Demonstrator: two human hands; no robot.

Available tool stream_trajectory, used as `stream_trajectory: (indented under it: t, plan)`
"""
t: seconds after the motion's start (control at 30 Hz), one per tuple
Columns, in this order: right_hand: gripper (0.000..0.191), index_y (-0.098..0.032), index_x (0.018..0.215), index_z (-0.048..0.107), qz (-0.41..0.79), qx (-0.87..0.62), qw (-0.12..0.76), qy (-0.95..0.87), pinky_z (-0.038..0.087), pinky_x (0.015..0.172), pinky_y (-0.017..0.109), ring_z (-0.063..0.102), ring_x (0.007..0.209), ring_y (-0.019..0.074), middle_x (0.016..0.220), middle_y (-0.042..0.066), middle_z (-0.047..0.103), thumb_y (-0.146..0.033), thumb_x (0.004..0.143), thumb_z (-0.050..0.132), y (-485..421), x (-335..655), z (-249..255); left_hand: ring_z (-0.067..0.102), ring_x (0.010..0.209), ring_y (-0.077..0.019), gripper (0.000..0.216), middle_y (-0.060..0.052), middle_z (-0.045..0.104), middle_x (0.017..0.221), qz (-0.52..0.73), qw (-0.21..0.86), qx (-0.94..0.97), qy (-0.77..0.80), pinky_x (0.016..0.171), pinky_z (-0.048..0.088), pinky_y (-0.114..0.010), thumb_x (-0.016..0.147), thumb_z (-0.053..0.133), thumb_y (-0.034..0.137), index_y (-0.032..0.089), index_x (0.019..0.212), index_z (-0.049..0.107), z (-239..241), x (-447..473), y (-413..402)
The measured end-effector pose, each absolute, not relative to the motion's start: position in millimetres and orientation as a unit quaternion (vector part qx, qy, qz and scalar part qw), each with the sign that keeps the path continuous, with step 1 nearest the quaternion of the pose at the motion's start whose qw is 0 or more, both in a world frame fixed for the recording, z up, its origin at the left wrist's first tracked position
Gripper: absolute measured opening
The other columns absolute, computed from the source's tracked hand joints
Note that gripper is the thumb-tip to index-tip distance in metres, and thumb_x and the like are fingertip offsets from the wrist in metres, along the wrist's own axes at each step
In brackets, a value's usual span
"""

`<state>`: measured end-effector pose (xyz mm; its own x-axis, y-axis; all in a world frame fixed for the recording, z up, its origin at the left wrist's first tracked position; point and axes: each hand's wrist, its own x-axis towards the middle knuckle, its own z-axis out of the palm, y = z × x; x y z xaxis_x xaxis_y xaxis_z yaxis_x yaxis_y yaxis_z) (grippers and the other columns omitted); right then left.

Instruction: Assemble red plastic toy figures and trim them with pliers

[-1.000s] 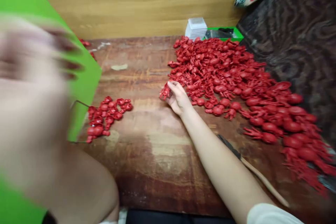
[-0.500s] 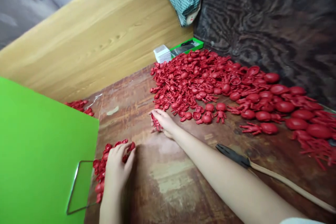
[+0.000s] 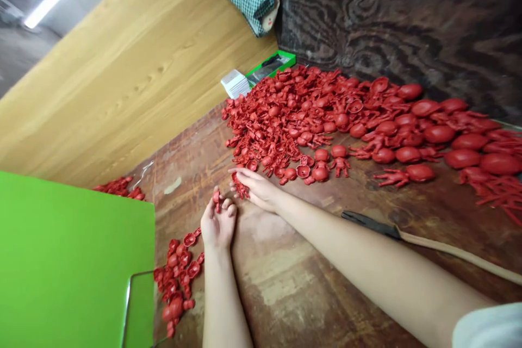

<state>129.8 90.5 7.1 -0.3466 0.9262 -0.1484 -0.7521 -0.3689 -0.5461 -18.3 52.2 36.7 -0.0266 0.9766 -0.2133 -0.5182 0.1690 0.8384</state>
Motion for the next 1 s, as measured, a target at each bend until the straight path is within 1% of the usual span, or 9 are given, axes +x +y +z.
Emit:
stream_trajectory:
  t: [0.1,0.2,0.27,0.33,0.43,0.6,0.7,0.83,1.0]
  plan:
    - [0.017,-0.024,0.118,0.075,0.806,-0.232,0.502,-0.211,0.053,0.057,0.02,0.067,0.067,0.0124,0.082,0.0,0.073,-0.027,0.104,0.066,90,128,3,0.047,0.061,-0.0075,0.023,-0.001,0.06,0.08,0.6,0.645,0.259,0.396,0.053,0.04,-0.016,0.106,0.064,0.035,0.017,0.103,0.078,32,-18,53]
    - [0.019,-0.022,0.11,0.078,0.81,-0.241,0.488,-0.219,0.047,0.051,0.017,0.064,0.064,0.0108,0.087,0.002,0.077,-0.029,0.109,0.061,91,128,-1,0.055,0.067,-0.0072,0.017,-0.001,0.068,0.088,0.626,0.625,0.264,0.385,0.06,0.045,-0.017,0.1,0.076,0.037,0.022,0.107,0.08,25,-15,54]
    - [0.024,-0.021,0.105,0.078,0.81,-0.245,0.485,-0.221,0.049,0.053,0.017,0.067,0.069,0.011,0.093,0.004,0.079,-0.03,0.111,0.057,91,129,-3,0.064,0.077,-0.0095,0.023,-0.002,0.075,0.096,0.637,0.607,0.274,0.387,0.069,0.051,-0.02,0.094,0.084,0.038,0.026,0.113,0.081,18,-14,54]
    - [0.021,-0.021,0.105,0.077,0.814,-0.245,0.477,-0.222,0.053,0.058,0.019,0.071,0.074,0.0126,0.096,0.004,0.081,-0.028,0.109,0.058,90,131,-5,0.07,0.083,-0.0125,0.036,-0.001,0.077,0.095,0.642,0.592,0.286,0.395,0.078,0.054,-0.024,0.088,0.089,0.042,0.028,0.12,0.081,12,-13,54]
    - [0.016,-0.021,0.107,0.076,0.821,-0.233,0.47,-0.225,0.061,0.065,0.027,0.076,0.077,0.0167,0.098,0.006,0.083,-0.024,0.105,0.06,88,134,-6,0.072,0.077,-0.0144,0.049,-0.001,0.077,0.087,0.645,0.57,0.301,0.409,0.083,0.057,-0.029,0.083,0.092,0.05,0.026,0.125,0.081,5,-12,56]
    - [0.016,-0.022,0.112,0.075,0.783,-0.219,0.536,-0.227,0.066,0.089,0.034,0.079,0.097,0.0197,0.115,0.007,0.083,-0.028,0.098,0.069,88,134,-10,0.075,0.08,-0.0143,0.047,-0.004,0.082,0.093,0.662,0.53,0.306,0.432,0.088,0.06,-0.031,0.077,0.095,0.054,0.022,0.11,0.085,2,-9,60]
    - [0.028,-0.024,0.115,0.075,0.749,-0.229,0.575,-0.238,0.064,0.1,0.038,0.078,0.103,0.0203,0.117,0.005,0.082,-0.033,0.089,0.082,90,130,-12,0.079,0.083,-0.017,0.045,-0.006,0.085,0.097,0.653,0.528,0.311,0.445,0.092,0.063,-0.034,0.071,0.101,0.046,0.022,0.106,0.085,5,-5,60]
    - [0.036,-0.025,0.103,0.076,0.708,-0.25,0.607,-0.261,0.061,0.106,0.036,0.076,0.107,0.0193,0.108,0.003,0.081,-0.033,0.074,0.096,90,124,-13,0.082,0.085,-0.0192,0.041,-0.007,0.086,0.097,0.647,0.516,0.311,0.467,0.091,0.065,-0.037,0.069,0.102,0.044,0.021,0.099,0.085,8,-3,60]
    - [0.04,-0.023,0.097,0.077,0.699,-0.26,0.599,-0.292,0.062,0.103,0.038,0.077,0.102,0.0207,0.1,0.004,0.081,-0.032,0.066,0.101,90,121,-14,0.082,0.087,-0.02,0.044,-0.009,0.086,0.101,0.648,0.49,0.309,0.494,0.084,0.067,-0.033,0.065,0.104,0.043,0.019,0.096,0.085,6,-2,60]
